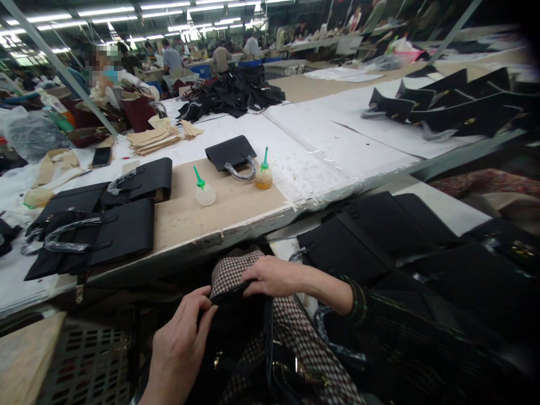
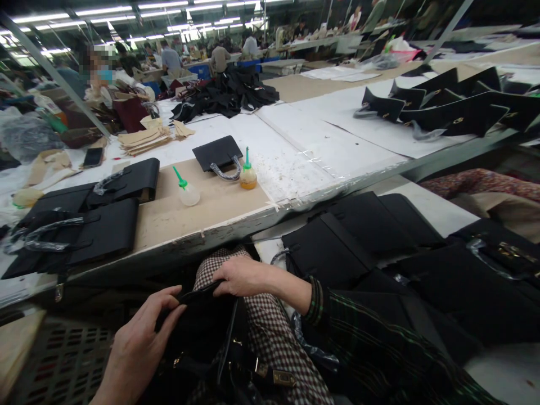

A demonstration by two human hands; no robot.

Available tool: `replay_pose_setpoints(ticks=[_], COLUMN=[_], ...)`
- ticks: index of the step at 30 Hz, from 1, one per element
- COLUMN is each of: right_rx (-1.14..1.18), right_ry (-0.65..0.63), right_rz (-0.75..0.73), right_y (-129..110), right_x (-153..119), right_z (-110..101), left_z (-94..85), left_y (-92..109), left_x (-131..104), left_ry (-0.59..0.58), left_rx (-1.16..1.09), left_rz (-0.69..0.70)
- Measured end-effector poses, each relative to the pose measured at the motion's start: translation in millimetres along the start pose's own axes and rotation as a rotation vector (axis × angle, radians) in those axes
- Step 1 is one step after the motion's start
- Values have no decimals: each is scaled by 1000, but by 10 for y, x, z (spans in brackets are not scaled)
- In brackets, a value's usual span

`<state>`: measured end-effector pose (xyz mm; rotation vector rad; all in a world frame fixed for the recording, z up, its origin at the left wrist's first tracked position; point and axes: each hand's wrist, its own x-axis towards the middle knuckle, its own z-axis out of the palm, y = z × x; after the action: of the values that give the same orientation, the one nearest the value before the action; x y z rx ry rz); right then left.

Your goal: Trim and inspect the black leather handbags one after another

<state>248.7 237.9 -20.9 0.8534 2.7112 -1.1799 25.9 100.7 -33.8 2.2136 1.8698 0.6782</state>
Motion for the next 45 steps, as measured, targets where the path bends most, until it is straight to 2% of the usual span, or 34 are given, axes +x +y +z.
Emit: replay_pose_setpoints(ticks=[7,16,22,29,33,38,43,45], right_rx=[5,6,-11,40,59,47,27,24], right_ry=[6,26,17,-10,-18,-20,-5,4], right_rz=[2,19,39,5,-18,-18,-14,-15], right_y=[-12,-4,-29,24,57,75,88,90], right_x=[-5,13,11,5,32,56,62,60], right_z=[-10,18,17,11,16,27,62,71], left_z=[21,56,86,136,121,90,64,47], left_y=[-45,-67,-92,-147,-167,-155,-125,-125], left_x=[-13,-50,-45,-31,-51,-55,-8,-8], left_ry=[16,124,75,8,-27,-92,-121,-149], left_rx=[9,118,236,265,218,129,84,64], left_rz=[40,150,133,265,299,252,307,277])
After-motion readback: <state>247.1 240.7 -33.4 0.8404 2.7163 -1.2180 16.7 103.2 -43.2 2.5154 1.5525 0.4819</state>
